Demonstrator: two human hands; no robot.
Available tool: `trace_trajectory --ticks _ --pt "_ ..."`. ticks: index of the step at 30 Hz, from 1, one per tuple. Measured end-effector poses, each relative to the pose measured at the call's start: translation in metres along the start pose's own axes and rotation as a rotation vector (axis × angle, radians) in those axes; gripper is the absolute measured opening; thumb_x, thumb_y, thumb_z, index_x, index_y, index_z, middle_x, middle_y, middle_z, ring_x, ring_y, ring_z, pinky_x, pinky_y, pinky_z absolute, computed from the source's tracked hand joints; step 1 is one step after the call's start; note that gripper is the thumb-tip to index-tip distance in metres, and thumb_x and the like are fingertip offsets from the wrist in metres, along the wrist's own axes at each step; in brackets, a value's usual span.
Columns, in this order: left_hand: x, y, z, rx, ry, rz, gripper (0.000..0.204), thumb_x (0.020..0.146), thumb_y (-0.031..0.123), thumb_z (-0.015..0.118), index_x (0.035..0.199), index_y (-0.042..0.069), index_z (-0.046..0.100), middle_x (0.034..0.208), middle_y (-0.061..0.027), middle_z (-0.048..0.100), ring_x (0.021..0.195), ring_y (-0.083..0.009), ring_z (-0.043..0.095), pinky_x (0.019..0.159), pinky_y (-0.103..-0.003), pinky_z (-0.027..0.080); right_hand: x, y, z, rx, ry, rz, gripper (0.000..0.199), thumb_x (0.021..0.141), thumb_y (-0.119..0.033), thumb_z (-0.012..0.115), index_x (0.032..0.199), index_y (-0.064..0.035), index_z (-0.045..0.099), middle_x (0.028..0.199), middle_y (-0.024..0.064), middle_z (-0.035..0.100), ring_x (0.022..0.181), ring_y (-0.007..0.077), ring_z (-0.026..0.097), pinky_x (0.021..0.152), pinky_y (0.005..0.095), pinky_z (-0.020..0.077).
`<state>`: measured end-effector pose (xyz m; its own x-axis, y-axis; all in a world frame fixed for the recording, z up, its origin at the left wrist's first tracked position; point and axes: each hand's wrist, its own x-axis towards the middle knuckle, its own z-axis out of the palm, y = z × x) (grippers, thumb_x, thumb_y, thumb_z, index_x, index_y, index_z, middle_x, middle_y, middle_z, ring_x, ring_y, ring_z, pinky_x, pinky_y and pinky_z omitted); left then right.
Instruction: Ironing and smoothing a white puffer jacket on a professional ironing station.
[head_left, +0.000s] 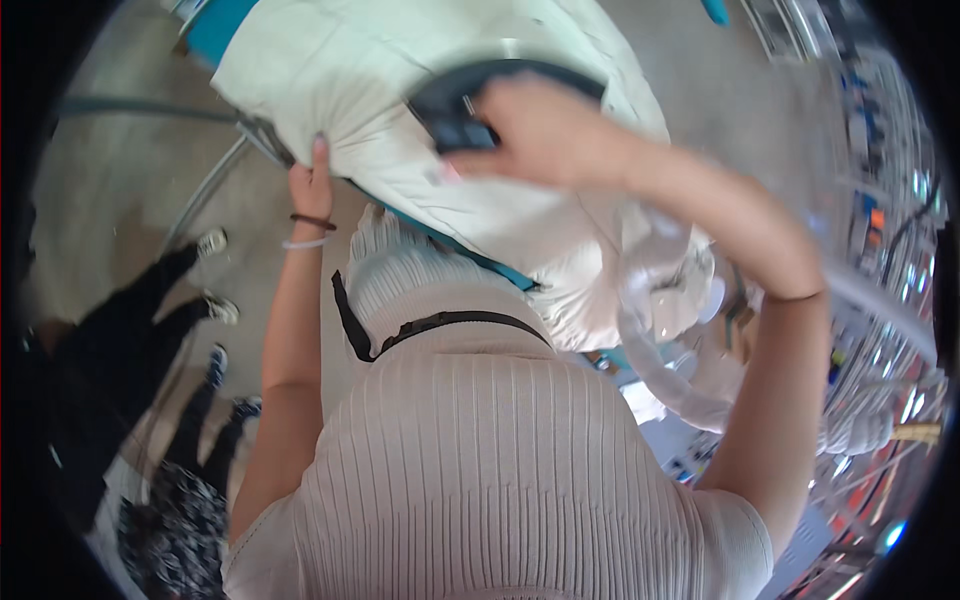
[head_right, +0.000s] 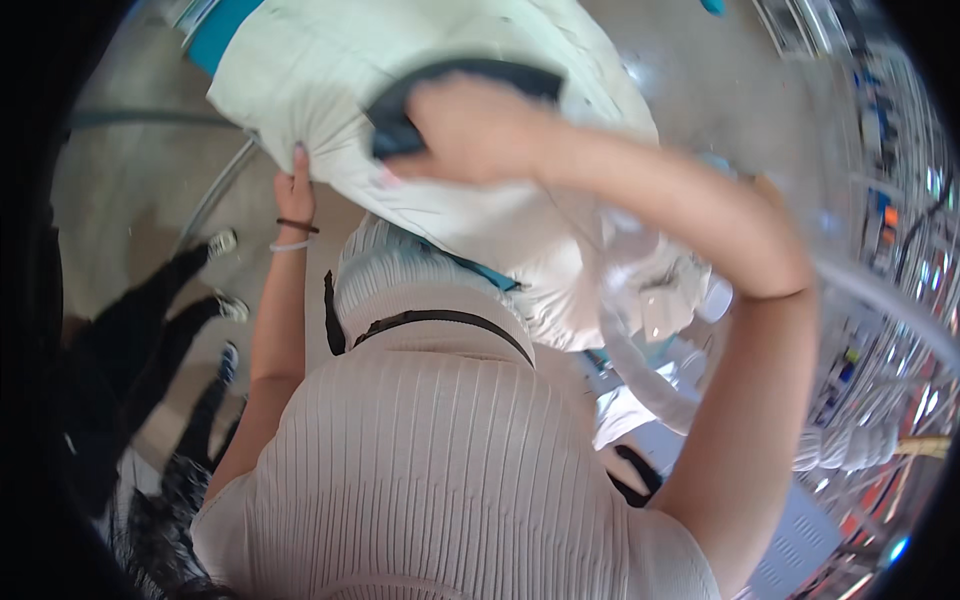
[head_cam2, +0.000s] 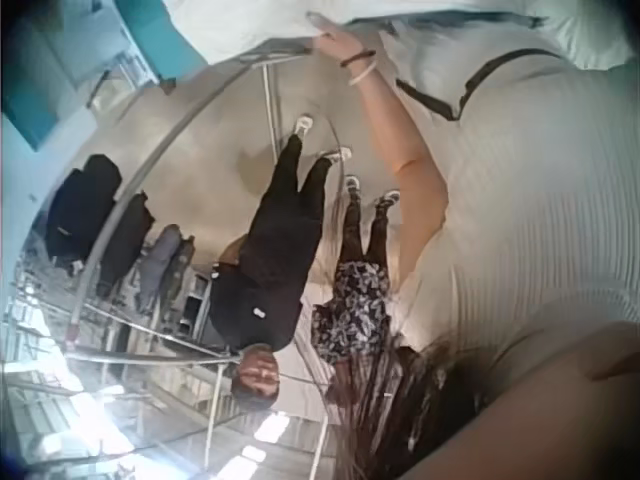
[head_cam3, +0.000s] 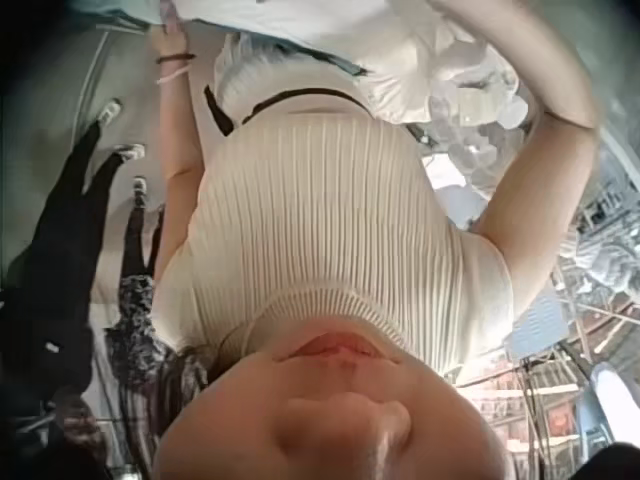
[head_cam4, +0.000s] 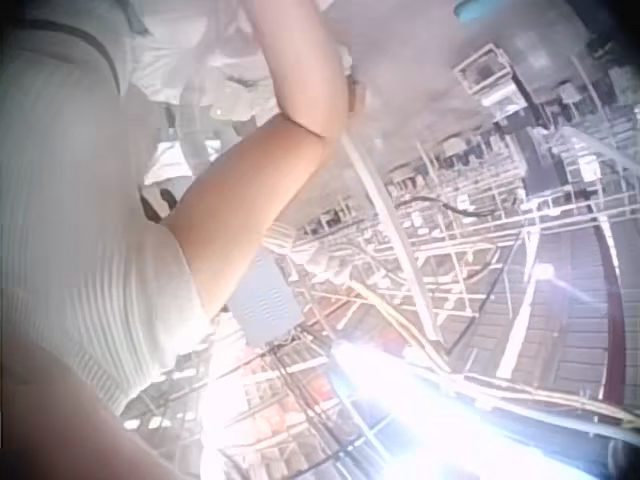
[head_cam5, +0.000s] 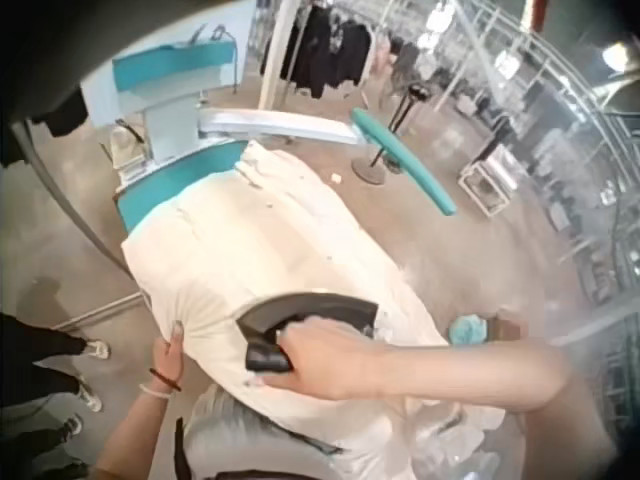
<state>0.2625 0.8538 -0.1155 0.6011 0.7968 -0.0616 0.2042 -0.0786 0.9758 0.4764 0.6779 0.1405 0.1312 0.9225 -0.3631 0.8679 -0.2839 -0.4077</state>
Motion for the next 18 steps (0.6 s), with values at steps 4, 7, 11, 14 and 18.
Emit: trace_trajectory --ticks 4,7,11,14,18 --pt "-0.002 -0.031 0.012 0.159 0.087 0.237 0.056 0.098 0.043 0.046 0.076 -0.008 0.056 0.066 0.0063 0.052 0.064 -0.0072 0.039 0.051 -0.031 0.034 -0.176 0.061 0.130 0.436 0.028 0.480 0.046 0.077 -0.043 0.072 0.080 0.0019 0.063 0.075 0.0196 0.062 0.071 0.0352 0.059 0.065 0.0393 0.0453" --pt "-0.002 -0.025 -0.011 0.442 -0.085 0.011 0.054 0.099 0.040 0.044 0.086 -0.010 0.058 0.076 -0.0155 0.045 0.069 -0.0126 0.048 0.061 -0.035 0.040 -0.301 0.055 0.168 0.445 0.163 0.980 0.044 0.079 -0.041 0.071 0.083 0.0025 0.065 0.075 0.0194 0.064 0.068 0.0351 0.061 0.064 0.0403 0.0469" --pt "-0.019 -0.040 -0.037 0.429 0.015 0.164 0.065 0.099 0.046 0.041 0.072 -0.012 0.055 0.055 -0.0097 0.045 0.056 -0.0128 0.038 0.051 -0.038 0.036 -0.369 0.006 0.164 0.582 0.356 1.140 0.044 0.081 -0.039 0.070 0.078 0.0041 0.062 0.062 0.0138 0.059 0.058 0.0264 0.059 0.056 0.0370 0.0457" --pt "-0.038 -0.048 -0.031 0.658 -0.081 -0.002 0.072 0.098 0.053 0.037 0.074 -0.012 0.060 0.055 -0.0120 0.055 0.052 -0.0176 0.044 0.052 -0.037 0.039 -0.378 -0.020 0.177 0.813 0.527 1.210 0.044 0.084 -0.038 0.070 0.071 0.0022 0.057 0.054 0.0071 0.054 0.049 0.0168 0.056 0.048 0.0321 0.0431" --pt "-0.061 -0.045 -0.049 0.575 -0.101 -0.143 0.081 0.097 0.057 0.033 0.070 -0.014 0.062 0.057 -0.0213 0.060 0.052 -0.0296 0.056 0.056 -0.043 0.044 -0.380 0.003 0.209 1.275 0.842 1.224 0.044 0.086 -0.040 0.068 0.066 -0.0046 0.053 0.052 0.0014 0.051 0.040 0.0116 0.049 0.039 0.0267 0.0370"
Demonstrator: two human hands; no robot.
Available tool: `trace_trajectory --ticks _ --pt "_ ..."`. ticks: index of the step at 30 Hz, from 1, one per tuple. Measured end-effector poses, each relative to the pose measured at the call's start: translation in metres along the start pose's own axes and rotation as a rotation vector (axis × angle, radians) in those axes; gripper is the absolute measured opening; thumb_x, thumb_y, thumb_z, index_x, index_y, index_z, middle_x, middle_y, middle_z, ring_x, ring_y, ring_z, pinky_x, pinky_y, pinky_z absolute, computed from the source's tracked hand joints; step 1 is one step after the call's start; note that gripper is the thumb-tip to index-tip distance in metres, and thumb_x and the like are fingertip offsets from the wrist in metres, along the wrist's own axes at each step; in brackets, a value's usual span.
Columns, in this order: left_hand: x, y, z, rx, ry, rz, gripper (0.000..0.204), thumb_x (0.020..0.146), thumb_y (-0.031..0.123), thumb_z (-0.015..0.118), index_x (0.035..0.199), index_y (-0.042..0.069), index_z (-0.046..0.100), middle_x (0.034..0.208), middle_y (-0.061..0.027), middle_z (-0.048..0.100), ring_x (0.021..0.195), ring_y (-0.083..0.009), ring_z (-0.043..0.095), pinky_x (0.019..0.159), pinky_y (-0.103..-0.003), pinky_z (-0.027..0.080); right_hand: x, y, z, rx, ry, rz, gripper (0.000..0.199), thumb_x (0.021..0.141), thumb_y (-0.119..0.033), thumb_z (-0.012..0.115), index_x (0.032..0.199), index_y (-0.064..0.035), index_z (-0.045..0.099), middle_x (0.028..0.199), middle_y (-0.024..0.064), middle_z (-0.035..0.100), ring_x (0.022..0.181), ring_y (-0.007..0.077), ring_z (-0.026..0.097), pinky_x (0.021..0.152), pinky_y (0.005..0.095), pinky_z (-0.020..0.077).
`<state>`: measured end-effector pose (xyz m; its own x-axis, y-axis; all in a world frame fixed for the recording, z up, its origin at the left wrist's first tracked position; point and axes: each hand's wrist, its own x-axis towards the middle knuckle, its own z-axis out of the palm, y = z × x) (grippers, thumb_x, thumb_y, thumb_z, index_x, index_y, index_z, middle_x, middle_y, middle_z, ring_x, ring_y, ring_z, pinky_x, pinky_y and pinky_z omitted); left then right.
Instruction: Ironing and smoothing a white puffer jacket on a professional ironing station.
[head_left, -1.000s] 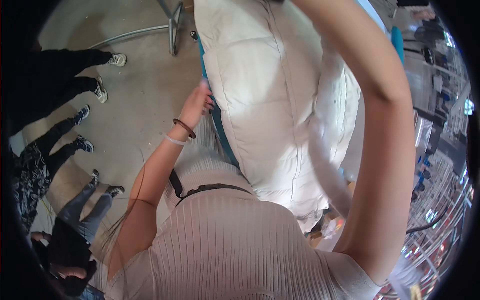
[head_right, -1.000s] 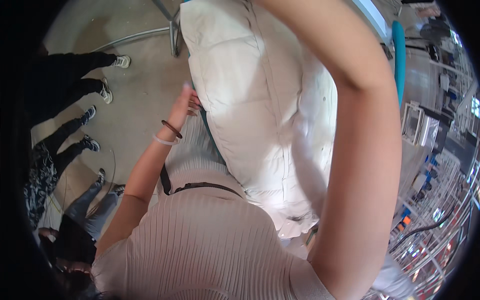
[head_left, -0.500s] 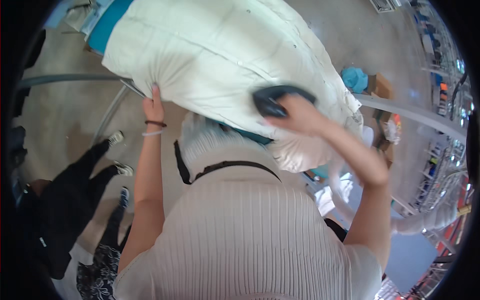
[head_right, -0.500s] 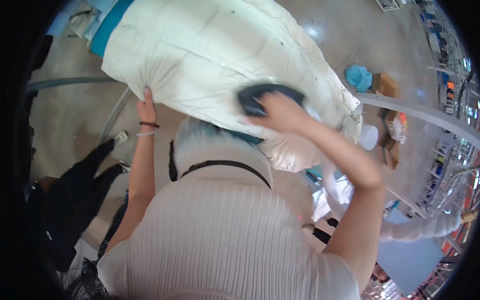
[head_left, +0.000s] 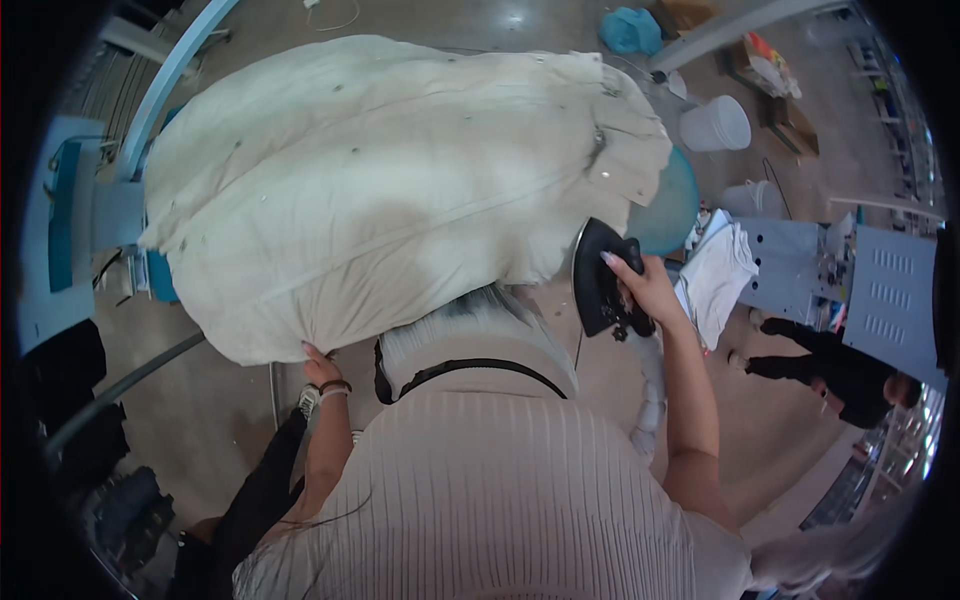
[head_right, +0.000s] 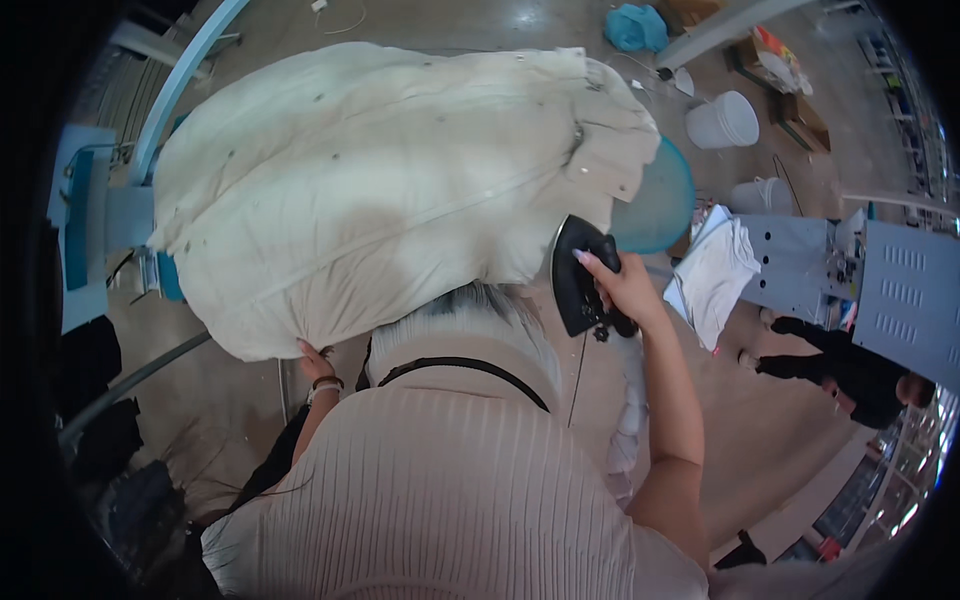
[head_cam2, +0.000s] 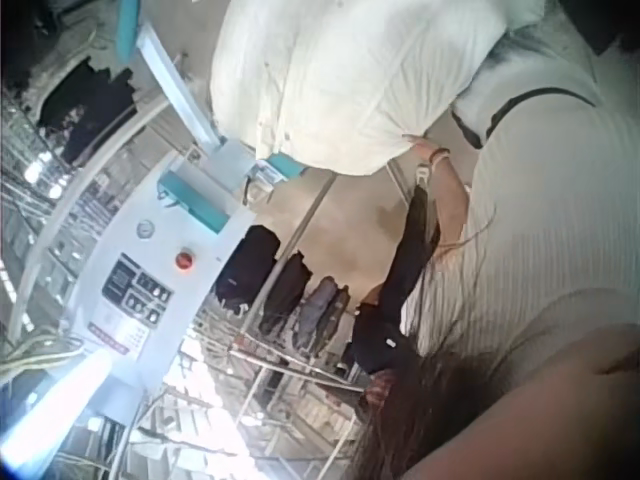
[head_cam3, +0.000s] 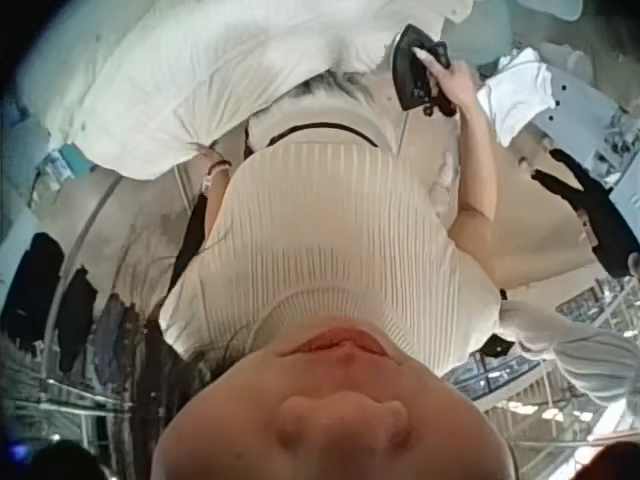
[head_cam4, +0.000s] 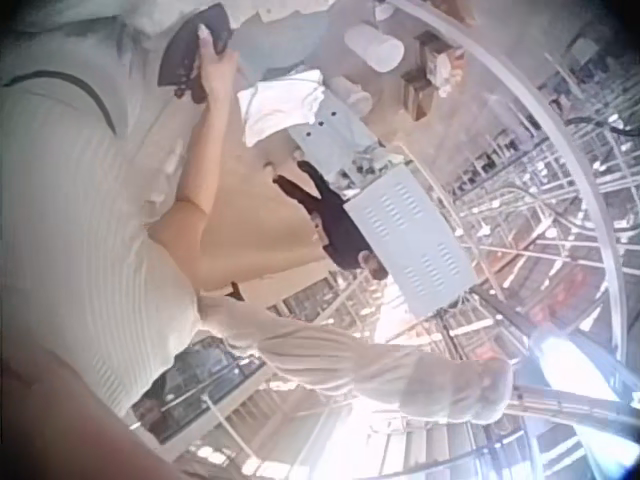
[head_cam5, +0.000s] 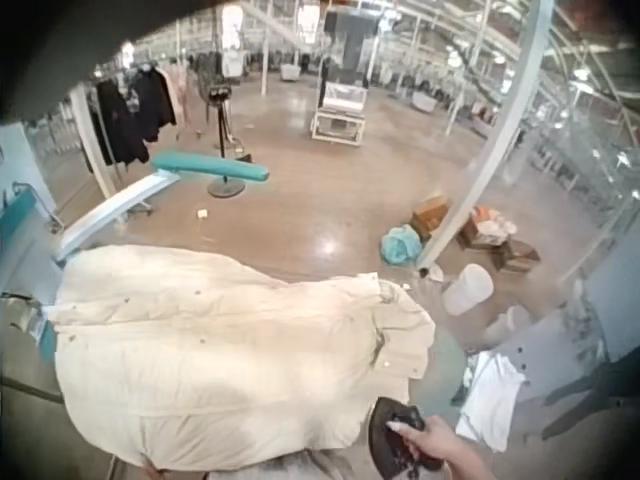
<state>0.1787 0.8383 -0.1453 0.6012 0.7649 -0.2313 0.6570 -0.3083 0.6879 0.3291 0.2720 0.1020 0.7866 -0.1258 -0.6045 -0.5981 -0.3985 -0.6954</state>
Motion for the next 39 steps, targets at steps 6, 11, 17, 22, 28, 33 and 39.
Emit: trace_trajectory --ticks 6,11,17,22,28,33,39 --pt "-0.034 0.027 -0.013 0.157 0.225 -0.096 0.085 0.094 0.062 0.035 0.072 -0.015 0.062 0.061 -0.0255 0.061 0.055 -0.0325 0.056 0.058 -0.046 0.043 0.040 0.097 -0.157 -0.036 0.509 0.221 0.047 0.086 -0.050 0.064 0.070 -0.0067 0.054 0.051 0.0002 0.047 0.038 0.0117 0.047 0.037 0.0261 0.0362" --pt "-0.045 0.041 -0.027 -0.016 0.347 -0.028 0.086 0.095 0.061 0.035 0.073 -0.018 0.060 0.061 -0.0277 0.059 0.056 -0.0346 0.053 0.060 -0.048 0.042 0.050 0.239 -0.298 -0.048 0.593 0.378 0.059 0.085 -0.061 0.057 0.068 -0.0044 0.054 0.047 0.0044 0.047 0.032 0.0170 0.045 0.031 0.0300 0.0350" --pt "-0.059 0.010 -0.060 0.010 0.347 -0.121 0.080 0.095 0.059 0.038 0.089 -0.017 0.061 0.078 -0.0203 0.065 0.069 -0.0242 0.060 0.059 -0.037 0.048 0.074 0.264 -0.298 -0.706 1.151 0.014 0.048 0.091 -0.048 0.054 0.089 -0.0004 0.061 0.078 0.0155 0.062 0.074 0.0280 0.063 0.064 0.0385 0.0490" --pt "-0.084 0.055 -0.052 -0.404 0.491 0.025 0.068 0.096 0.052 0.044 0.094 -0.015 0.060 0.081 -0.0181 0.065 0.071 -0.0220 0.060 0.058 -0.035 0.048 0.098 0.115 -0.077 -0.386 0.413 -0.338 0.030 0.093 -0.032 0.056 0.102 -0.0037 0.059 0.093 0.0170 0.063 0.082 0.0296 0.061 0.074 0.0370 0.0474" --pt "-0.084 0.140 -0.163 0.524 1.168 0.532 0.044 0.098 0.037 0.046 0.102 -0.005 0.062 0.087 -0.0189 0.067 0.078 -0.0299 0.065 0.061 -0.037 0.051 0.074 0.002 -0.002 0.232 -0.446 -0.422 0.054 0.093 -0.035 0.057 0.132 0.0012 0.047 0.117 0.0119 0.061 0.105 0.0160 0.056 0.089 0.0303 0.0442" --pt "-0.190 0.259 -0.325 -1.038 0.812 0.576 0.060 0.087 0.056 0.051 0.118 0.005 0.059 0.118 -0.0157 0.060 0.108 -0.0311 0.058 0.090 -0.041 0.050 -0.039 -0.049 -0.066 0.917 -0.359 -0.892 0.052 0.095 -0.038 0.050 0.130 -0.0001 0.049 0.125 0.0147 0.056 0.112 0.0256 0.054 0.096 0.0364 0.0440" --pt "-0.225 0.455 -0.211 -0.123 0.883 1.184 0.055 0.101 0.038 0.032 0.146 0.007 0.024 0.148 -0.0094 0.030 0.136 -0.0186 0.029 0.113 -0.030 0.022 0.010 0.012 -0.092 0.956 -0.379 -0.939 0.051 0.096 -0.041 0.046 0.128 -0.0005 0.051 0.122 0.0151 0.057 0.109 0.0266 0.056 0.094 0.0377 0.0456"
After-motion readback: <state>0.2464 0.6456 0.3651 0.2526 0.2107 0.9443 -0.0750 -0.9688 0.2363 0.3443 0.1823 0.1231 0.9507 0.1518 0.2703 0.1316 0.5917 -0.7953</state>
